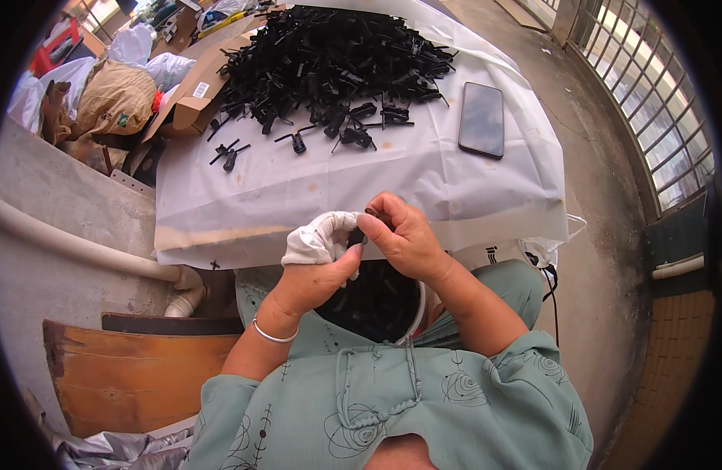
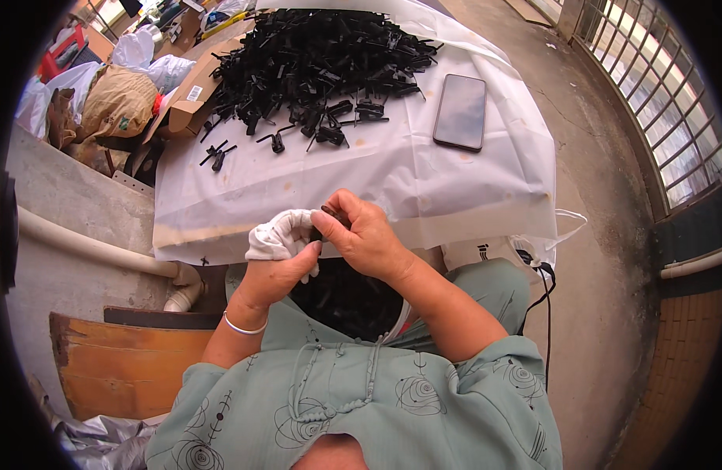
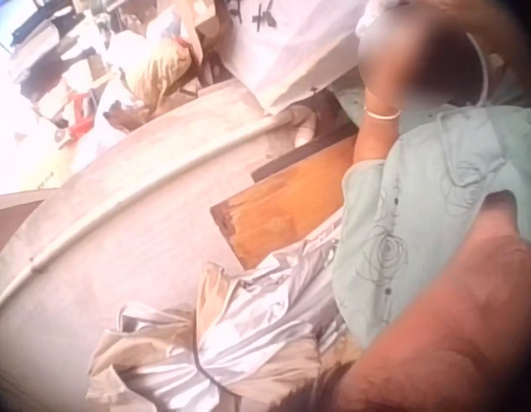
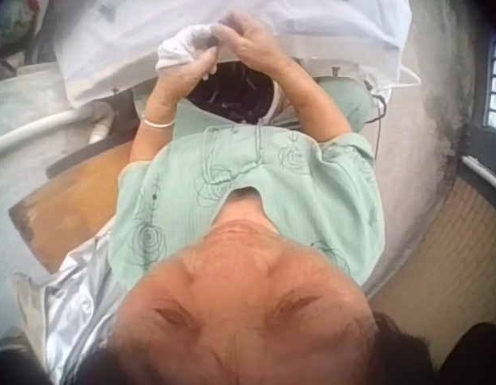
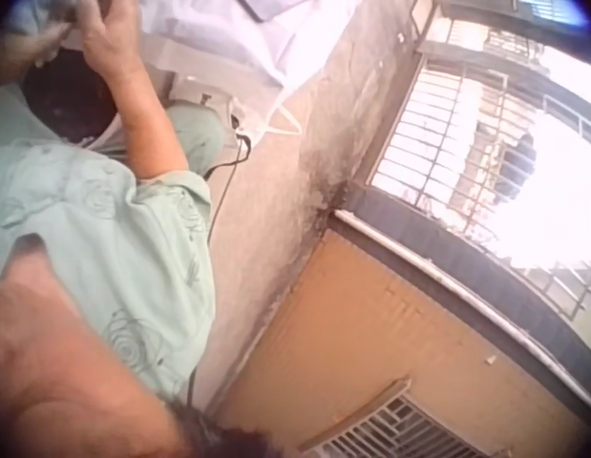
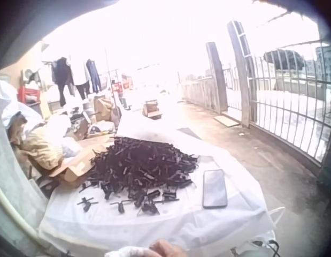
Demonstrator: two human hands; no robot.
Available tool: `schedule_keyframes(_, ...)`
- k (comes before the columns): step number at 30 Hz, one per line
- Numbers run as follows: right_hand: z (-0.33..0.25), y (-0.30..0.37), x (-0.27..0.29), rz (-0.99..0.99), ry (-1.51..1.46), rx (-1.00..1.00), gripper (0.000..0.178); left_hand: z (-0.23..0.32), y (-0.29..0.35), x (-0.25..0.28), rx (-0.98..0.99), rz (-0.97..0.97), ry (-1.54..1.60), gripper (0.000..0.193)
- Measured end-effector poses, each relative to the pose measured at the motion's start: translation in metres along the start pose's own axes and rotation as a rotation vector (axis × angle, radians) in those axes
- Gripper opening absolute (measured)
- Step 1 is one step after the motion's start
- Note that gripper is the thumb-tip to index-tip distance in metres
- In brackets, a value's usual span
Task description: Manually assembling small black plastic components at a workbench.
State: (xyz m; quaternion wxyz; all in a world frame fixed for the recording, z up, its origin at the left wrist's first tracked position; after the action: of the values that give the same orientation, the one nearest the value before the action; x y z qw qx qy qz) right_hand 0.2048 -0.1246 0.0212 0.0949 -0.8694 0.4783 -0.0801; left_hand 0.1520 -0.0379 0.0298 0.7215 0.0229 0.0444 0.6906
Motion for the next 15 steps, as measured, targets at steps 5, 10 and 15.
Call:
schedule_keyframes(5,-0.01,0.006,-0.01,-0.105,0.292,0.148,0.022,-0.002,0.003,0.018,-0.07,0.196,0.021,0.03)
schedule_keyframes(10,-0.004,0.007,-0.02,-0.163,0.281,0.079,0.025,-0.004,0.005,0.017,-0.188,0.203,-0.08,0.031)
schedule_keyframes(15,0.031,0.007,-0.022,-0.13,0.015,-0.121,0.025,0.01,0.006,0.008,-0.403,0.208,-0.468,0.031)
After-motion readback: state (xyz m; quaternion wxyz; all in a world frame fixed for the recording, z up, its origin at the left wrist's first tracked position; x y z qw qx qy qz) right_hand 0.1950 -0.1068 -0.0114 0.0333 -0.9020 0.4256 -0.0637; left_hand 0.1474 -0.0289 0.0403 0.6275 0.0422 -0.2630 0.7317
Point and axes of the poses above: each hand's wrist, its own y-axis away from the middle knuckle, its own x-axis out of the back of the hand, z = x × y, the point moved 10 cm from there along -y, towards the middle knuckle, and after that the axes turned 8 degrees about y, right-handed, at the moved point
